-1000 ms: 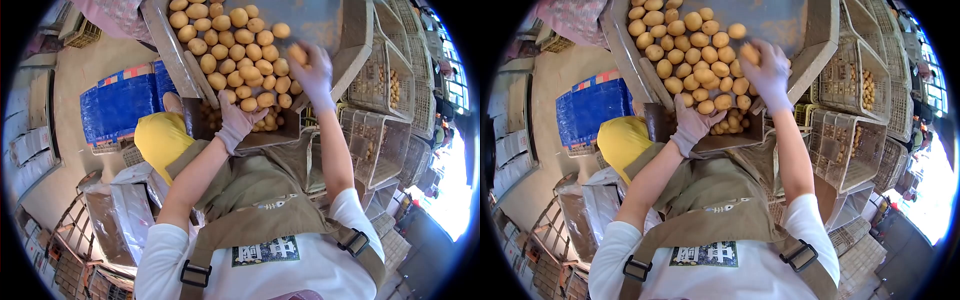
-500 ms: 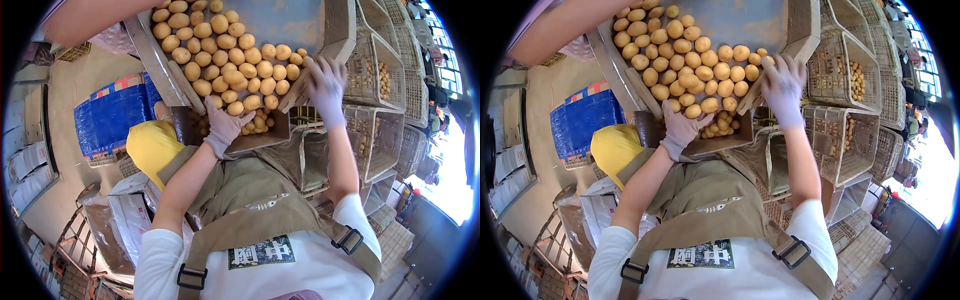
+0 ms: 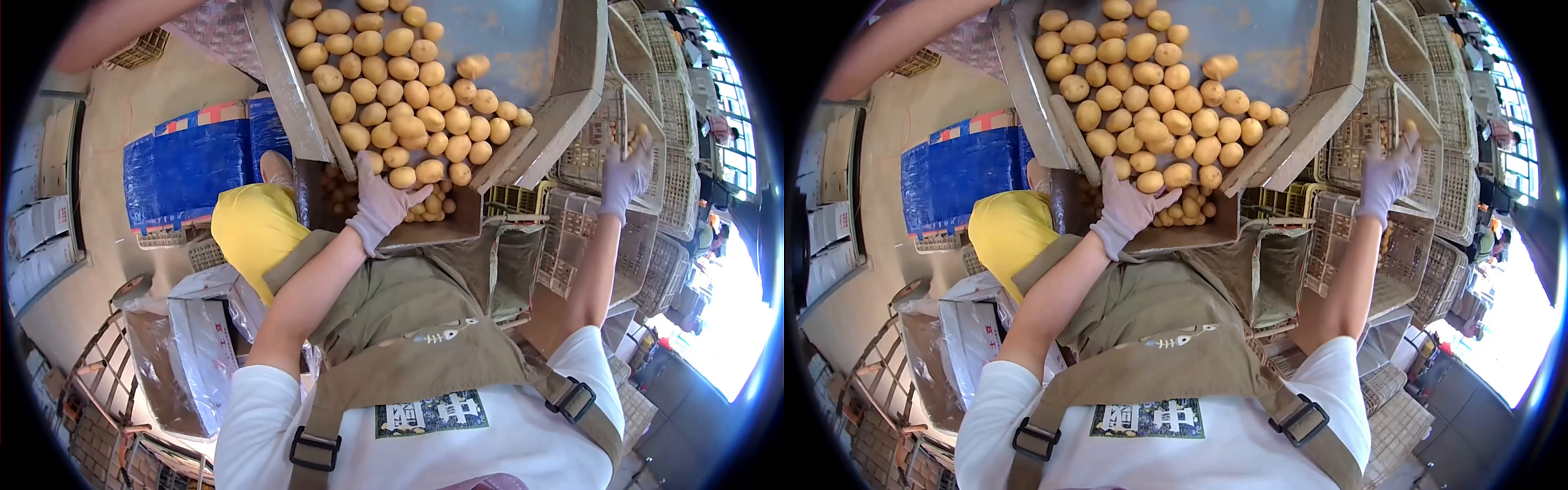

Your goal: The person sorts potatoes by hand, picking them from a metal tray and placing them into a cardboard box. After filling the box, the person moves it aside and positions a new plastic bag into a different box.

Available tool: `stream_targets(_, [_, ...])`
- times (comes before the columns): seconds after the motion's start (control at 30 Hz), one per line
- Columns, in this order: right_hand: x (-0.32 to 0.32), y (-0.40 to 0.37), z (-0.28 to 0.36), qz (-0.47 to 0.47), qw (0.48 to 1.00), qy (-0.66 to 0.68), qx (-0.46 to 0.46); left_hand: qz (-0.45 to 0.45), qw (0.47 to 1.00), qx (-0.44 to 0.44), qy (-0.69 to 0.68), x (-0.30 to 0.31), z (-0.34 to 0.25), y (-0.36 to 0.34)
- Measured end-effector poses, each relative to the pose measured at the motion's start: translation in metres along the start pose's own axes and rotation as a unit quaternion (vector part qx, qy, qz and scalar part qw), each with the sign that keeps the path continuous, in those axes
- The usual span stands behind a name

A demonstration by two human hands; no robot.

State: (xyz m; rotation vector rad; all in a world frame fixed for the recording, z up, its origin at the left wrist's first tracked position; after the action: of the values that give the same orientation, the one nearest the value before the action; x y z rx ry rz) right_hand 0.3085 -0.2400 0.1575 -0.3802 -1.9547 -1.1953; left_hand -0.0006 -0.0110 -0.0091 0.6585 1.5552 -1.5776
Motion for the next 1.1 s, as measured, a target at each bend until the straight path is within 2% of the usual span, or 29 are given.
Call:
stream_targets(0.07, [0.010, -0.015, 0.013, -0.045, 0.996, 0.074, 0.003, 0.002, 1.000, -0.001, 0.004, -0.001, -0.001, 0.002])
stream_targets(0.1, [0.023, -0.022, 0.044, 0.013, 0.977, 0.193, 0.091, 0.006, 1.000, -0.001, 0.009, -0.001, 0.000, 0.002])
stream_targets(0.17, [0.055, -0.045, 0.116, 0.143, 0.945, 0.250, 0.154, 0.019, 1.000, 0.000, 0.021, 0.000, 0.000, 0.002])
stream_targets(0.23, [0.059, -0.065, 0.160, 0.169, 0.906, 0.337, 0.191, 0.034, 0.999, 0.000, 0.035, 0.002, -0.001, 0.002])
stream_targets(0.33, [0.024, -0.089, 0.163, 0.249, 0.897, 0.309, 0.195, 0.034, 0.999, -0.001, 0.019, 0.009, -0.001, 0.007])
stream_targets(0.37, [0.014, -0.082, 0.161, 0.240, 0.903, 0.331, 0.131, 0.030, 0.999, -0.004, 0.025, 0.010, 0.000, 0.007])
stream_targets(0.43, [-0.002, -0.039, 0.170, 0.212, 0.936, 0.258, 0.111, 0.024, 0.999, -0.012, 0.034, 0.006, -0.001, 0.004])
stream_targets(0.5, [-0.036, -0.018, 0.182, 0.248, 0.938, 0.227, 0.086, 0.003, 1.000, -0.003, 0.016, 0.005, 0.000, 0.003])
stream_targets(0.53, [-0.051, -0.012, 0.185, 0.290, 0.911, 0.290, 0.032, -0.007, 1.000, 0.001, 0.008, 0.004, 0.000, 0.003])
stream_targets(0.6, [-0.074, -0.002, 0.190, 0.361, 0.835, 0.410, -0.072, 0.006, 1.000, 0.004, 0.003, 0.004, 0.000, 0.003])
stream_targets(0.63, [-0.070, -0.001, 0.189, 0.319, 0.789, 0.517, -0.095, 0.014, 1.000, 0.005, 0.000, 0.006, 0.001, 0.004])
stream_targets(0.67, [-0.066, -0.004, 0.186, 0.311, 0.685, 0.633, -0.182, 0.038, 0.999, -0.005, 0.021, 0.009, 0.000, 0.005])
stream_targets(0.7, [-0.058, -0.006, 0.182, 0.293, 0.560, 0.730, -0.262, 0.033, 0.999, -0.018, 0.033, 0.012, 0.002, 0.008])
stream_targets(0.73, [-0.040, -0.007, 0.179, 0.267, 0.443, 0.803, -0.296, 0.059, 0.998, -0.006, 0.029, 0.013, 0.000, 0.010])
stream_targets(0.77, [-0.024, -0.008, 0.172, 0.250, 0.276, 0.886, -0.278, 0.086, 0.996, 0.010, 0.028, 0.014, -0.003, 0.011])
stream_targets(0.8, [-0.009, -0.007, 0.166, 0.268, 0.243, 0.885, -0.293, 0.064, 0.998, 0.012, 0.020, 0.017, -0.001, 0.010])
stream_targets(0.83, [0.007, -0.004, 0.161, 0.283, 0.211, 0.884, -0.306, 0.052, 0.996, 0.007, 0.070, 0.013, 0.000, 0.009])
stream_targets(0.9, [0.053, 0.012, 0.152, 0.186, 0.467, 0.825, -0.258, 0.080, 0.994, 0.007, 0.070, 0.011, -0.001, 0.006])
stream_targets(0.93, [0.104, 0.029, 0.151, 0.116, 0.592, 0.773, -0.198, 0.075, 0.995, 0.008, 0.064, 0.017, -0.001, 0.008])
stream_targets(0.97, [0.108, 0.024, 0.134, -0.083, 0.743, 0.659, -0.085, 0.069, 0.996, 0.008, 0.057, 0.021, -0.001, 0.010])
stream_targets(1.0, [0.126, 0.023, 0.114, -0.234, 0.785, 0.573, -0.017, 0.032, 0.997, -0.002, 0.073, 0.014, 0.001, 0.007])
stream_targets(1.03, [0.153, 0.031, 0.086, -0.351, 0.776, 0.522, 0.051, 0.055, 0.997, 0.007, 0.056, 0.016, 0.000, 0.009])
stream_targets(1.07, [0.173, 0.043, 0.059, -0.428, 0.761, 0.475, 0.105, 0.060, 0.996, 0.007, 0.059, 0.012, 0.000, 0.007])
stream_targets(1.1, [0.182, 0.058, 0.036, -0.456, 0.766, 0.435, 0.127, 0.065, 0.996, 0.005, 0.061, 0.008, 0.000, 0.004])
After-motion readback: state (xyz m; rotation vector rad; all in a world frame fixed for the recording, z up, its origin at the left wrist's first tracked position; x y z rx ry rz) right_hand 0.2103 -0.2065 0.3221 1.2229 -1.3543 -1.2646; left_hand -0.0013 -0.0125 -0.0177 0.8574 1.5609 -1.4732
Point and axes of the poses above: each hand's wrist, its own y-axis towards the middle knuckle, its own x-axis out of the back of the hand, z = x × y, the point moved 1 cm from there along y, towards the middle knuckle
